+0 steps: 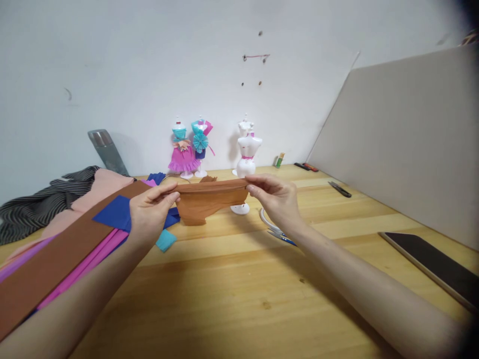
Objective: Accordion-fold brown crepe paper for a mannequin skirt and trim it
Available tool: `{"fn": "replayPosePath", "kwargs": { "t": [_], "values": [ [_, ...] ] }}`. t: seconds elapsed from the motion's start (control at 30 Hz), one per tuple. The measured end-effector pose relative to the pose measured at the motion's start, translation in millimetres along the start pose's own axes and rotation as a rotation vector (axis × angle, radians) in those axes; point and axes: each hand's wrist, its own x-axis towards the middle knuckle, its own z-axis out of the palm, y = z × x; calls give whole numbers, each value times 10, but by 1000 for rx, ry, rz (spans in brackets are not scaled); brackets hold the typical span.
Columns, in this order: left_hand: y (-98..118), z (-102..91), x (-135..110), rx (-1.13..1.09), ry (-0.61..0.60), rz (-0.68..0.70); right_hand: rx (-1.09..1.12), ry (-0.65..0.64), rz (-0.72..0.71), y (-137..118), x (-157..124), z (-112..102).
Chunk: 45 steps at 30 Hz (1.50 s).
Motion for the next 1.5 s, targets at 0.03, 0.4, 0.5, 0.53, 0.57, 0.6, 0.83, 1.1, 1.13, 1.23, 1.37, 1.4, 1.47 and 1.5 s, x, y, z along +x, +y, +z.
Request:
{"fn": "replayPosePath", "kwargs": {
  "t": [0.03, 0.4, 0.5, 0.53, 0.57, 0.6, 0.83, 1.1, 1.13, 1.23, 1.37, 1.4, 1.47, 1.5],
  "values": [
    [-20, -8, 2, 20, -6, 26, -18, -3, -13, 4, -2, -2],
    [-90, -59, 12, 168, -43, 175, -126, -41, -79, 42, -11, -19],
    [-98, -64, 10, 184, -51, 204, -164, -63, -100, 69, -2, -24],
    [-102, -64, 10, 188, -52, 209, -180, -71, -102, 78, 1, -26],
    [-106, -63, 11, 191, -55, 209, -199, -77, -102, 87, 3, -27],
    [-109, -60, 11, 193, -57, 202, -219, -83, -100, 93, 5, -29],
    [-102, -20, 27, 114, -62, 17, -276, -96, -29, 97, 10, -34],
    [-24, 3, 48, -69, -115, -191, 4, -104, 236, -51, 50, 11],
    [-11, 4, 46, -73, -114, -202, 36, -102, 267, -64, 57, 16],
    [13, 7, 37, -92, -95, -215, 97, -78, 297, -84, 69, 18],
    [7, 4, 28, -105, -70, -149, 117, -25, 244, -109, 68, 6],
    [2, 1, 27, -102, -64, -127, 118, -16, 233, -117, 66, 4],
    [-9, -8, 28, -92, -54, -91, 116, -4, 216, -131, 60, 0],
    [-13, -13, 29, -88, -52, -75, 112, -1, 207, -134, 57, -1]
  ]
}}
